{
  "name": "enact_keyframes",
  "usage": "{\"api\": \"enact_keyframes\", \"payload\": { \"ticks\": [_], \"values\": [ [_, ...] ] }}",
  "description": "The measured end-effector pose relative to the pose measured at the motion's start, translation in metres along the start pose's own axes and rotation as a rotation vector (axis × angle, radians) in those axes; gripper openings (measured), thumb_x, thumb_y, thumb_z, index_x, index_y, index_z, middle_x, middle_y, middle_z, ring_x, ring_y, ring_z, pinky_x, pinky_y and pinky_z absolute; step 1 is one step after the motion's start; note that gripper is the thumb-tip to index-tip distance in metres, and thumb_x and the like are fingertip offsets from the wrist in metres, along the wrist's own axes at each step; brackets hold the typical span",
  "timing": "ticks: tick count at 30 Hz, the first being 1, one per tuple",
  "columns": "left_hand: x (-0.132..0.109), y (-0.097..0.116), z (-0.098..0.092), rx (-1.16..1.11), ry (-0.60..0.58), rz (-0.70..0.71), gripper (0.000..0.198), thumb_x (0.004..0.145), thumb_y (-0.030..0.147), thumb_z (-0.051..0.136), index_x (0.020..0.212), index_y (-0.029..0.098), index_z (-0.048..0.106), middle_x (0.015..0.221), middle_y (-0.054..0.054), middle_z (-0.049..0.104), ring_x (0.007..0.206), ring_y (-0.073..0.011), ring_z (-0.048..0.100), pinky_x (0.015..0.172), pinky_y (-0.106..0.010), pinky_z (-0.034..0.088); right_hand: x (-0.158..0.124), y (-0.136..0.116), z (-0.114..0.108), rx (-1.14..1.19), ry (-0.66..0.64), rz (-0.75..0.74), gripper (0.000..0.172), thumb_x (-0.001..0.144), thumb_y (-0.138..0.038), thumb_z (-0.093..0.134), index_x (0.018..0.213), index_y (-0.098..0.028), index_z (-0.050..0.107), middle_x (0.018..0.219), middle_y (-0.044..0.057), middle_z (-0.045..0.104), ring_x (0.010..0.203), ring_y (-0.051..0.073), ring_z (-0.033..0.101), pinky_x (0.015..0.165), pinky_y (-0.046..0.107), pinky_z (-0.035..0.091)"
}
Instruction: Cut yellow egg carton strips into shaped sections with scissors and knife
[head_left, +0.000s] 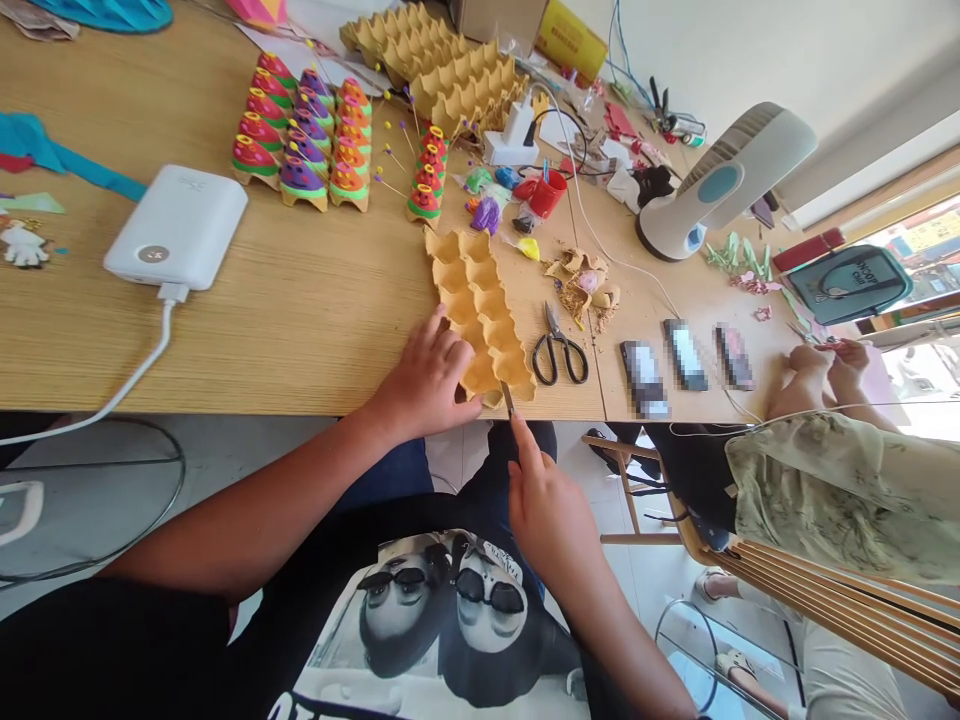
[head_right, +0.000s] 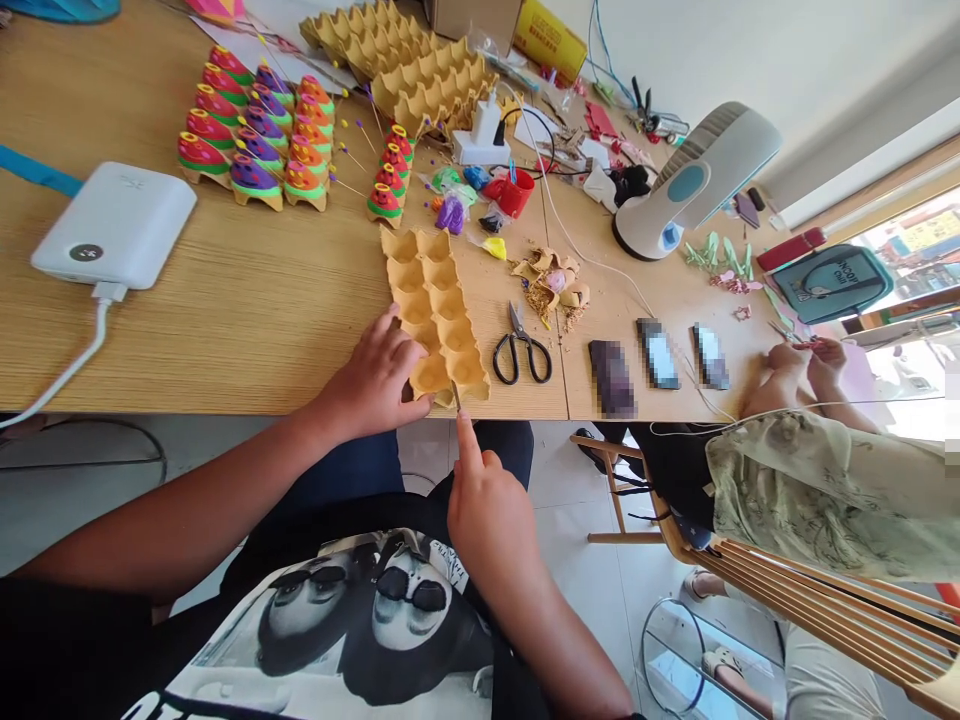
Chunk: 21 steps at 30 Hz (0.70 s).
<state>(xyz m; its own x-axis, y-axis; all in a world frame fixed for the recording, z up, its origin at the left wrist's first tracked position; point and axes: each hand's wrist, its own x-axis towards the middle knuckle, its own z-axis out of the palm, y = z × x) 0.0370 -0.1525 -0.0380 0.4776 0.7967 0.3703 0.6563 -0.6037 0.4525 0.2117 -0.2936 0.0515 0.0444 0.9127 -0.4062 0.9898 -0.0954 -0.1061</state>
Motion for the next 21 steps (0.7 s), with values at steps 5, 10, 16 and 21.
{"api": "enact_keyframes", "payload": {
  "ticks": [5, 10, 16, 21],
  "values": [
    [0.0, -0.001, 0.001, 0.008, 0.005, 0.009, 0.039, 0.083, 0.045, 0.074, 0.109, 0.022, 0.057, 0.121, -0.017, 0.061, 0.159, -0.048, 0.023, 0.124, -0.067, 0.031, 0.018, -0.007, -0.009, -0.005, 0.01, 0.007, 0.067, 0.109, -0.021, 0.039, 0.172, -0.023, 0.016, 0.109, 0.011, 0.075, 0.082, 0.021, 0.074, 0.069, 0.028, 0.053],
    [-0.001, 0.002, 0.0, 0.048, -0.003, -0.015, 0.039, 0.085, 0.047, 0.072, 0.109, 0.021, 0.057, 0.122, -0.017, 0.062, 0.159, -0.0482, 0.024, 0.123, -0.067, 0.032, 0.014, -0.008, -0.007, -0.041, 0.012, 0.009, 0.067, 0.109, -0.021, 0.039, 0.172, -0.024, 0.016, 0.109, 0.01, 0.074, 0.08, 0.02, 0.074, 0.065, 0.026, 0.051],
    [-0.001, 0.003, -0.001, 0.036, -0.001, -0.015, 0.038, 0.083, 0.04, 0.073, 0.11, 0.02, 0.055, 0.12, -0.017, 0.061, 0.158, -0.0482, 0.025, 0.124, -0.067, 0.03, -0.004, -0.002, 0.001, -0.041, -0.012, 0.01, 0.065, 0.11, -0.019, 0.037, 0.172, -0.022, 0.019, 0.113, 0.012, 0.073, 0.083, 0.02, 0.074, 0.067, 0.027, 0.053],
    [0.0, 0.0, 0.001, 0.024, 0.003, 0.005, 0.038, 0.082, 0.04, 0.073, 0.109, 0.02, 0.056, 0.119, -0.017, 0.06, 0.158, -0.0482, 0.024, 0.126, -0.064, 0.03, 0.004, -0.003, -0.002, -0.029, -0.021, 0.018, 0.067, 0.109, -0.02, 0.039, 0.172, -0.023, 0.016, 0.114, 0.012, 0.074, 0.083, 0.021, 0.074, 0.068, 0.028, 0.053]
  ]
}}
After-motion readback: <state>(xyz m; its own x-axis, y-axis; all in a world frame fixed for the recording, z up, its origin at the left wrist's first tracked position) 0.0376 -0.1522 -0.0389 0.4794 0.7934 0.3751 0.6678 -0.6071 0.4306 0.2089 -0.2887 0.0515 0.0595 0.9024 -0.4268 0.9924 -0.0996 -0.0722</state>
